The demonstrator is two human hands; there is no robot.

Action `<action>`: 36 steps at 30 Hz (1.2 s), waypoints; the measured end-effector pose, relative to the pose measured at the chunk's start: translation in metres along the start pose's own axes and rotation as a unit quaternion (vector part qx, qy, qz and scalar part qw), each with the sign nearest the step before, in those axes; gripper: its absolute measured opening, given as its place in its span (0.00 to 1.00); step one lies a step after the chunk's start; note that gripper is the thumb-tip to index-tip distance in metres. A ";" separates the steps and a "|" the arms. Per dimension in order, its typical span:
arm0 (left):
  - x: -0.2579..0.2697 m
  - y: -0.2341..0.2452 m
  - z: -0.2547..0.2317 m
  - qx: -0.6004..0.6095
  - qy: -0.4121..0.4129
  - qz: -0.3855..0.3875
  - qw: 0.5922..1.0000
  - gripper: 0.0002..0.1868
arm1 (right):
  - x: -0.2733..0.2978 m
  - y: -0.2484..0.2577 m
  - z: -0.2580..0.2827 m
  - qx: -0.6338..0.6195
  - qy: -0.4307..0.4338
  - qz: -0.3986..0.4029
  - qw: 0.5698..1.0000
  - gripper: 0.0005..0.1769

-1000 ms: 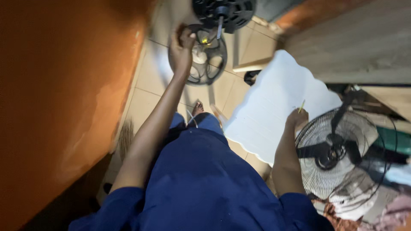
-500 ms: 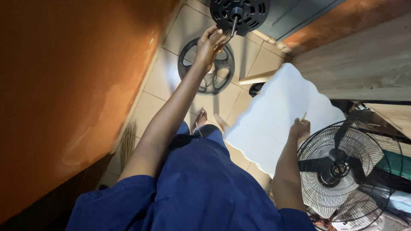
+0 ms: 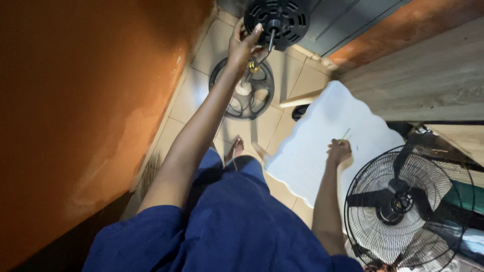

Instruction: The person uses a screwdriver to tighten screws on the back of a standing fan motor housing. They then pick up the fan's front wire cage and attach it to the fan assembly.

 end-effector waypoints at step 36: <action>-0.054 -0.039 -0.027 -0.144 -0.141 -0.012 0.979 0.18 | 0.085 -0.324 0.255 -0.607 -0.013 0.294 0.738 0.11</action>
Point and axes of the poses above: each hand's wrist, its own x-axis away from the middle knuckle, its own y-axis out of the back of the hand, z = x × y, the point moved 1 cm from there along -x, towards the middle knuckle, and after that the axes turned 6 degrees about -x, right-handed, at the moved point
